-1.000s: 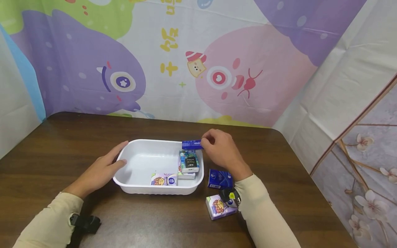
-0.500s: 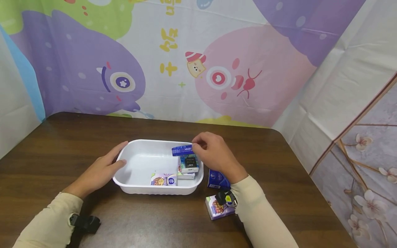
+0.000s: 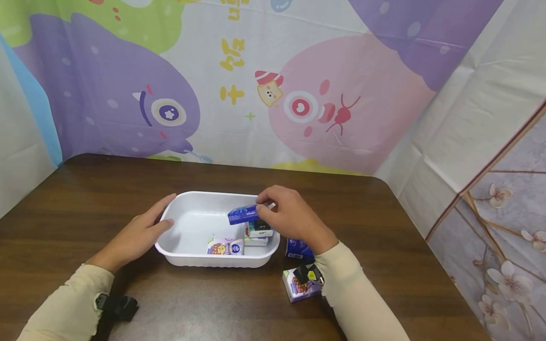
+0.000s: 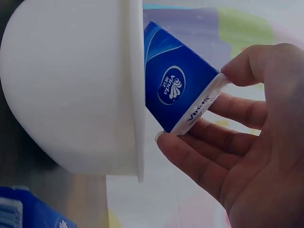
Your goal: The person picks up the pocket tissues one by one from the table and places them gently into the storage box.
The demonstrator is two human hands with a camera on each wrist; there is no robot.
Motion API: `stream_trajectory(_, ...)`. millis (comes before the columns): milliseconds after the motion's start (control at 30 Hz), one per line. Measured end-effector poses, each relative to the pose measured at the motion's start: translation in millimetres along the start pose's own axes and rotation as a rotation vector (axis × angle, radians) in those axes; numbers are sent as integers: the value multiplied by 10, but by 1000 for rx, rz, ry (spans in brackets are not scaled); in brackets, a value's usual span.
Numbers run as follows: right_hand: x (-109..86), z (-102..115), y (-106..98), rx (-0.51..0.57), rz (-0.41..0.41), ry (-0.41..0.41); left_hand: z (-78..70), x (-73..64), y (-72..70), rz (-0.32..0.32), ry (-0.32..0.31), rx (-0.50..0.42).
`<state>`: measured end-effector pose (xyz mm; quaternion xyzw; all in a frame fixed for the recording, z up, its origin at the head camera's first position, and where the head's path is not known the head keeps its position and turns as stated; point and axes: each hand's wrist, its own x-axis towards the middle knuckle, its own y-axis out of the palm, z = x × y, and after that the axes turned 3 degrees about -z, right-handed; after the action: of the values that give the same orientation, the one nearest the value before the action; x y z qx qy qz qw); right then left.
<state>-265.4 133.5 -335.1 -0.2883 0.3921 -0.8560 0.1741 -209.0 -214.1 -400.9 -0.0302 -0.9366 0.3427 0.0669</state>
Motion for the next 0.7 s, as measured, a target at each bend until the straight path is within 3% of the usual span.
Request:
stream_trajectory(333, -1, 84, 173, 38, 88, -72, 1, 1, 0, -3, 6, 3)
stream_trajectory(700, -6, 165, 253, 46, 123, -132, -10, -1, -7, -1, 7, -4)
